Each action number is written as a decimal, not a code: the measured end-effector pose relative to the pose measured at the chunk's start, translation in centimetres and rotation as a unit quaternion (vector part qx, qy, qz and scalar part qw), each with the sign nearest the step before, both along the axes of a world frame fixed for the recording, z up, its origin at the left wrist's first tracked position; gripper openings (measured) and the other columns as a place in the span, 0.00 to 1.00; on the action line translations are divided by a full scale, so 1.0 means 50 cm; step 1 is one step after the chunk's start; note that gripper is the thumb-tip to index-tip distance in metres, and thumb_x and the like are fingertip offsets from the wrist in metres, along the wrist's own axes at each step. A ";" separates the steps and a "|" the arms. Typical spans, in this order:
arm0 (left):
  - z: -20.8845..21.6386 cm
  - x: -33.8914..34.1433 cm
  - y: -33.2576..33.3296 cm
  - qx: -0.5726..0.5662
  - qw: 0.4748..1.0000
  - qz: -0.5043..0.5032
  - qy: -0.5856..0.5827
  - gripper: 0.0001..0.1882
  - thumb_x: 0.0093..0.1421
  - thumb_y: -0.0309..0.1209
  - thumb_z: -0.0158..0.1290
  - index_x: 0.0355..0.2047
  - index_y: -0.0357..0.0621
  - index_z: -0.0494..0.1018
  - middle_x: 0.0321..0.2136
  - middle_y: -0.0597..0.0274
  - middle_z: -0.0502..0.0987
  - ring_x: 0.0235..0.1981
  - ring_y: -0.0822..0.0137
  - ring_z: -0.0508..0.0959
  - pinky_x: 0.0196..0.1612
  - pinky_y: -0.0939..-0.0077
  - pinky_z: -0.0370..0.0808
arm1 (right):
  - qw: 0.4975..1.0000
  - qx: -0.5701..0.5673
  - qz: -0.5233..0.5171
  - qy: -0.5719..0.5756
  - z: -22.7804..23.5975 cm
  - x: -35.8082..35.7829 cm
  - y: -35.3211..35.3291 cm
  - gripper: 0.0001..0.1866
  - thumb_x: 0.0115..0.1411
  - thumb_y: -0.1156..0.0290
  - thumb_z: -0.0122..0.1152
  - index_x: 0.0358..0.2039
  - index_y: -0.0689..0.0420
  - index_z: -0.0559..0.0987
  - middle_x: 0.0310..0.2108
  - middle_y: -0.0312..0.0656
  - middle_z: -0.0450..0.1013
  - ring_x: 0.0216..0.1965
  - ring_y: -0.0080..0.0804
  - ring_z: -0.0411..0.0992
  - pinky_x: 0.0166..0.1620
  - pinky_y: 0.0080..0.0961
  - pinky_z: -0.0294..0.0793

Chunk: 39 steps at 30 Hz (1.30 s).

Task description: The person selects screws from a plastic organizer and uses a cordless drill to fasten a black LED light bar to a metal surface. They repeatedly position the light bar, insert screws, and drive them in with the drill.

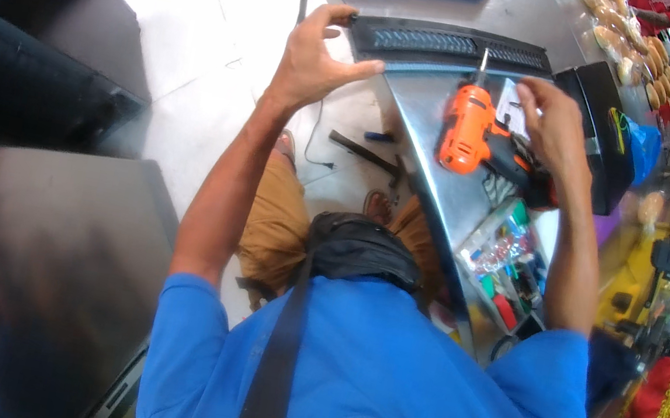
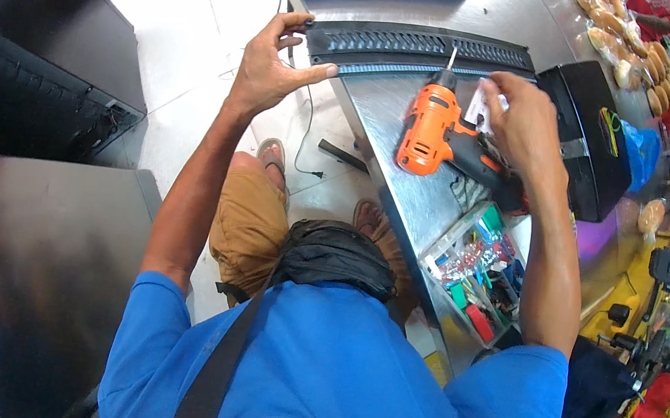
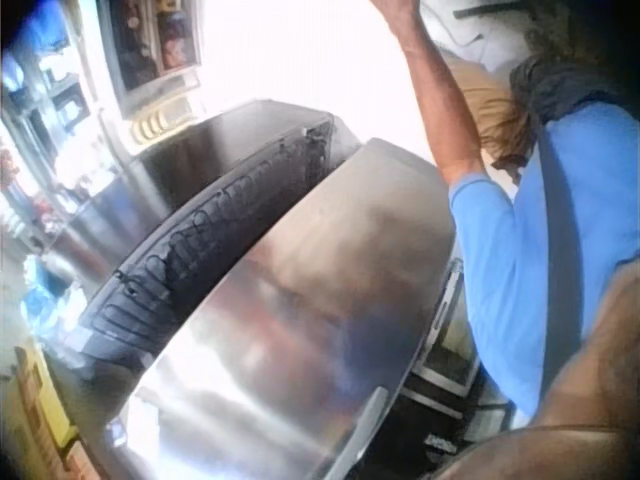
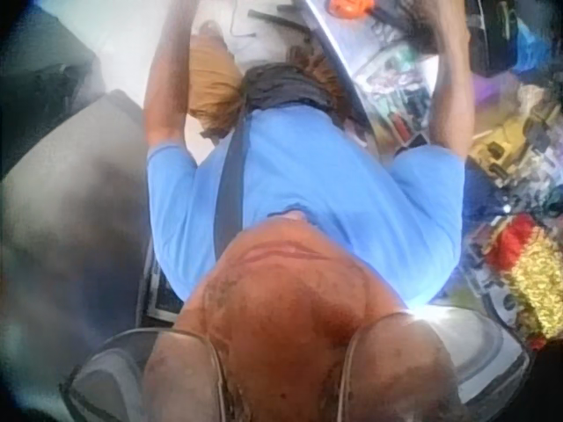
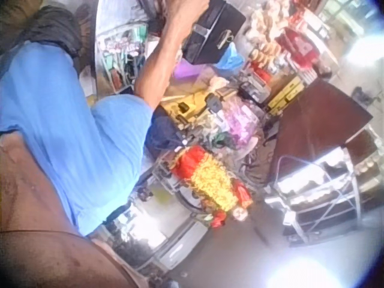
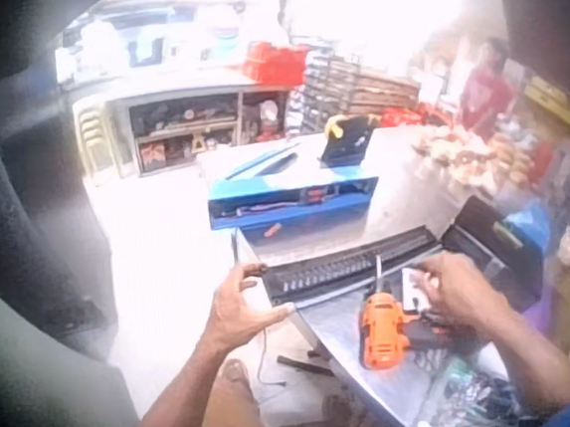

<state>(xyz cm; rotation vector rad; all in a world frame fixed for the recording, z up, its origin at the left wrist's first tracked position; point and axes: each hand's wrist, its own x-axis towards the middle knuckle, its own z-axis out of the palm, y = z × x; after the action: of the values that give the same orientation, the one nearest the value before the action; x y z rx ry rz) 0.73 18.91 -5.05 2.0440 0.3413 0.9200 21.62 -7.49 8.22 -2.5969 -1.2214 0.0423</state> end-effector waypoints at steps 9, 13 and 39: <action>0.054 0.037 0.055 -0.089 0.988 -0.107 -0.065 0.40 0.45 0.38 0.77 0.53 0.35 0.70 0.48 0.46 0.79 0.53 0.55 0.80 0.59 0.60 0.78 | 0.989 -0.026 0.122 0.077 -0.023 -0.084 -0.047 0.63 0.46 0.35 0.76 0.70 0.66 0.61 0.60 0.65 0.70 0.60 0.55 0.73 0.63 0.44 0.71; 0.106 0.029 0.092 -0.146 0.977 -0.119 -0.096 0.35 0.50 0.31 0.73 0.53 0.31 0.67 0.50 0.41 0.78 0.52 0.53 0.81 0.56 0.61 0.82 | 0.993 -0.027 0.072 0.093 -0.009 -0.102 -0.068 0.59 0.50 0.39 0.75 0.70 0.67 0.62 0.59 0.66 0.71 0.59 0.56 0.74 0.62 0.43 0.72; 0.410 -0.257 -0.405 0.215 0.799 -0.537 -0.162 0.23 0.55 0.52 0.68 0.44 0.54 0.80 0.40 0.70 0.80 0.50 0.60 0.80 0.59 0.50 0.74 | 0.686 0.569 -0.218 0.398 0.008 0.087 -0.543 0.06 0.68 0.70 0.58 0.38 0.58 0.80 0.35 0.41 0.82 0.35 0.28 0.81 0.41 0.27 0.83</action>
<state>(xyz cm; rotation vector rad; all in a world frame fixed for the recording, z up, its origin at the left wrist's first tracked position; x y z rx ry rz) -12.12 -1.33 15.46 1.9328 -1.2183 0.5827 25.99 -34.66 8.61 -1.3513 -0.1038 0.2110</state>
